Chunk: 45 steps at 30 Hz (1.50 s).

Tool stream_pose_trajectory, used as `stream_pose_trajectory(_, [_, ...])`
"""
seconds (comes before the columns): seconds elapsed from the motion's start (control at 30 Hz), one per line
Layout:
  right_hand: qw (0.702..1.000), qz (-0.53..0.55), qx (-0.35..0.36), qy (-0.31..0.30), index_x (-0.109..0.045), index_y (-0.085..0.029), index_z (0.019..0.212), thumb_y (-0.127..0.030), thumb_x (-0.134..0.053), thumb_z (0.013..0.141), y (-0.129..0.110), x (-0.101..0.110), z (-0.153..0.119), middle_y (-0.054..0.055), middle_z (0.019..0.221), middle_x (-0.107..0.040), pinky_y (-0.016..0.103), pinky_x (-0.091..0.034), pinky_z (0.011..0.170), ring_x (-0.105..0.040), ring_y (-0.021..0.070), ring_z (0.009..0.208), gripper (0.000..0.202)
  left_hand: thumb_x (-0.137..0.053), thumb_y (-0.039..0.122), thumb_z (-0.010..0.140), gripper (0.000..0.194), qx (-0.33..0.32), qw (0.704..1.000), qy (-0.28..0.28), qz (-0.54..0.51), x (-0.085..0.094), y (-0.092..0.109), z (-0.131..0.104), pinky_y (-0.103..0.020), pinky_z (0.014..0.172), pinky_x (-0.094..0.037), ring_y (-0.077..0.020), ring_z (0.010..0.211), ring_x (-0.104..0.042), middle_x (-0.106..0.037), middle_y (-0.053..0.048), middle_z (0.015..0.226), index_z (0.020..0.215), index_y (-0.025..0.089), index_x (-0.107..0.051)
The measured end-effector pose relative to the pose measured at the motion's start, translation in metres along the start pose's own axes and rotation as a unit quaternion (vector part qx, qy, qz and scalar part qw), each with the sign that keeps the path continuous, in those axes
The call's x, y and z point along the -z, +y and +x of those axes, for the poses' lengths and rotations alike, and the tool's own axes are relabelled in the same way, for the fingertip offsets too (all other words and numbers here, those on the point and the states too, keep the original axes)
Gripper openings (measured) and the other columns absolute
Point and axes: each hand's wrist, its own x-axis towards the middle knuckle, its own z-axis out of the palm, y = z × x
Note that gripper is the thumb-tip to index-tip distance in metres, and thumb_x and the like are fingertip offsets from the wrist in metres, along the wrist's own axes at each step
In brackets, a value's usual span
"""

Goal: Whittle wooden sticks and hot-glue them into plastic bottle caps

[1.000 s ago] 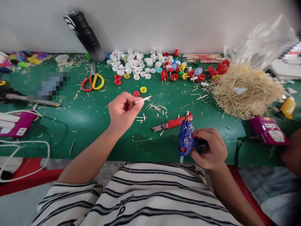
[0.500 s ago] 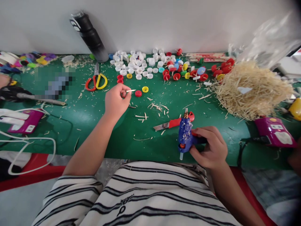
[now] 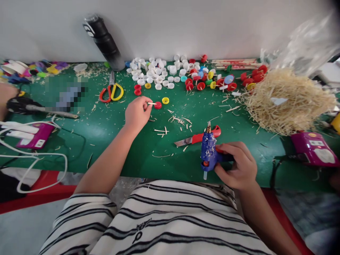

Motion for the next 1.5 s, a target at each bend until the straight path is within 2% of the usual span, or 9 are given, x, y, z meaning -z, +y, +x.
stream_pose_trajectory(0.23, [1.000,-0.002,0.003,-0.012,-0.066,-0.023,0.123,-0.007,-0.067,0.074,0.002,0.000,-0.002,0.008,0.103,-0.074,0.036,-0.062,0.068,-0.070,0.0226,0.085,0.051,-0.064,0.018,0.095,0.012,-0.010,0.999,-0.009,0.042,-0.004,0.005,-0.003,-0.032,0.066,-0.037,-0.0166,0.076,-0.057,-0.062,-0.001,0.079,0.099,0.023,-0.074])
stream_pose_trajectory(0.57, [1.000,0.004,0.002,-0.007,-0.067,-0.025,0.124,-0.010,-0.068,0.073,0.000,0.000,0.001,0.007,0.101,-0.075,0.038,-0.062,0.065,-0.071,0.0238,0.082,0.054,-0.062,0.016,0.095,0.015,-0.045,0.997,0.063,0.012,-0.006,0.003,-0.002,-0.031,0.066,-0.039,-0.0168,0.073,-0.057,-0.061,-0.001,0.078,0.100,0.025,-0.073])
stream_pose_trajectory(0.7, [1.000,0.003,-0.002,-0.007,-0.067,-0.027,0.125,-0.009,-0.068,0.072,0.000,0.000,0.000,0.007,0.102,-0.076,0.037,-0.062,0.065,-0.072,0.0240,0.083,0.055,-0.062,0.017,0.096,0.014,-0.046,0.997,0.069,0.007,-0.006,0.003,-0.003,-0.030,0.066,-0.039,-0.0164,0.073,-0.057,-0.061,-0.001,0.079,0.100,0.025,-0.073])
stream_pose_trajectory(0.93, [1.000,0.004,0.002,-0.005,-0.067,-0.026,0.124,-0.010,-0.067,0.073,0.000,0.000,0.000,0.007,0.101,-0.076,0.037,-0.062,0.064,-0.072,0.0240,0.082,0.053,-0.067,0.020,0.092,0.007,-0.016,0.999,0.018,0.023,-0.008,0.004,-0.001,-0.032,0.064,-0.034,-0.0168,0.074,-0.057,-0.062,-0.001,0.078,0.091,0.024,-0.072])
stream_pose_trajectory(1.1, [1.000,0.002,0.008,-0.007,-0.066,-0.025,0.124,-0.009,-0.067,0.073,0.001,0.000,0.001,0.008,0.100,-0.075,0.037,-0.062,0.063,-0.072,0.0239,0.082,0.053,-0.071,0.018,0.087,0.008,-0.013,1.000,-0.006,0.002,-0.008,0.006,-0.003,-0.032,0.061,-0.031,-0.0151,0.066,-0.053,-0.061,0.000,0.071,0.082,0.024,-0.069])
stream_pose_trajectory(1.2, [1.000,0.004,0.011,-0.005,-0.067,-0.025,0.124,-0.009,-0.067,0.073,0.001,0.000,0.001,0.008,0.101,-0.076,0.038,-0.063,0.064,-0.072,0.0245,0.082,0.054,-0.070,0.018,0.087,0.008,-0.031,0.999,-0.022,-0.020,-0.006,0.008,-0.006,-0.031,0.061,-0.034,-0.0145,0.064,-0.052,-0.059,0.001,0.069,0.082,0.024,-0.069])
stream_pose_trajectory(1.3, [1.000,0.003,0.012,-0.005,-0.067,-0.025,0.124,-0.009,-0.068,0.073,0.002,0.000,0.000,0.008,0.101,-0.076,0.038,-0.063,0.065,-0.072,0.0245,0.083,0.054,-0.067,0.025,0.092,0.008,-0.099,0.993,-0.046,-0.048,-0.004,0.014,-0.010,-0.032,0.065,-0.040,-0.0144,0.068,-0.055,-0.061,0.000,0.074,0.086,0.024,-0.071])
stream_pose_trajectory(1.4, [1.000,-0.001,0.005,-0.011,-0.067,-0.026,0.125,-0.010,-0.068,0.073,0.002,0.000,0.000,0.007,0.101,-0.076,0.038,-0.063,0.065,-0.072,0.0243,0.083,0.055,-0.065,0.030,0.095,0.012,-0.162,0.978,-0.095,-0.087,-0.003,0.023,-0.014,-0.032,0.070,-0.045,-0.0148,0.073,-0.059,-0.068,-0.003,0.084,0.088,0.025,-0.073])
stream_pose_trajectory(1.5, [1.000,-0.001,0.002,-0.008,-0.067,-0.026,0.125,-0.010,-0.067,0.072,0.001,0.000,0.000,0.006,0.101,-0.076,0.037,-0.062,0.063,-0.071,0.0236,0.081,0.055,-0.069,0.032,0.093,0.008,-0.110,0.972,-0.097,-0.182,-0.001,0.033,-0.013,-0.031,0.064,-0.046,-0.0137,0.066,-0.056,-0.068,-0.002,0.081,0.092,0.026,-0.075])
